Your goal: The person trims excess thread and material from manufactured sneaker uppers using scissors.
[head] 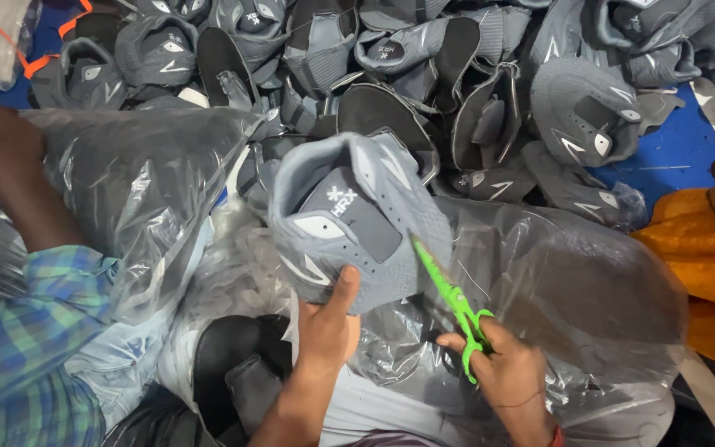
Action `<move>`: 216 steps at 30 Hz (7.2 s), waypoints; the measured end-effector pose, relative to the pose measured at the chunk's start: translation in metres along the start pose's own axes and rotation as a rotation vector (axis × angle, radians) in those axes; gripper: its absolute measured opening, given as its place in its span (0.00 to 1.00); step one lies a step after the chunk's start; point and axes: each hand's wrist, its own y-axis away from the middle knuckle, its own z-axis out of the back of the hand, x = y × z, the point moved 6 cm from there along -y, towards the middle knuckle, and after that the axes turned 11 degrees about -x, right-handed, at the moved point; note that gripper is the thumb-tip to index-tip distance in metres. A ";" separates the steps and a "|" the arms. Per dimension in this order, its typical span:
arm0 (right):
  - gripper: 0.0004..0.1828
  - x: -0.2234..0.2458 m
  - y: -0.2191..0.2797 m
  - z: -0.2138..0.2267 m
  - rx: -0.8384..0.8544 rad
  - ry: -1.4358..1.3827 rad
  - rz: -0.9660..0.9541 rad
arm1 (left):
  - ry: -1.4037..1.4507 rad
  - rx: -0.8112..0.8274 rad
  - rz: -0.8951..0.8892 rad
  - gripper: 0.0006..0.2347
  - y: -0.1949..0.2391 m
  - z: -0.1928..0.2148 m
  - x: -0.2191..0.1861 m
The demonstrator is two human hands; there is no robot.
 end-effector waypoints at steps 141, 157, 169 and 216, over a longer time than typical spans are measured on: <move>0.17 -0.019 -0.029 -0.052 0.350 -1.362 -0.620 | -1.135 -0.068 -0.557 0.24 0.002 -0.008 -0.039; 0.11 -0.015 -0.006 -0.048 0.414 -0.935 -0.412 | -0.725 0.000 -0.467 0.09 0.009 -0.026 -0.046; 0.23 0.039 -0.011 -0.015 0.211 -0.977 -0.082 | -1.056 -0.023 -1.113 0.12 0.047 -0.054 -0.058; 0.18 -0.016 -0.001 -0.073 0.177 -0.458 -0.179 | 0.054 -0.028 -0.047 0.16 -0.041 -0.021 -0.073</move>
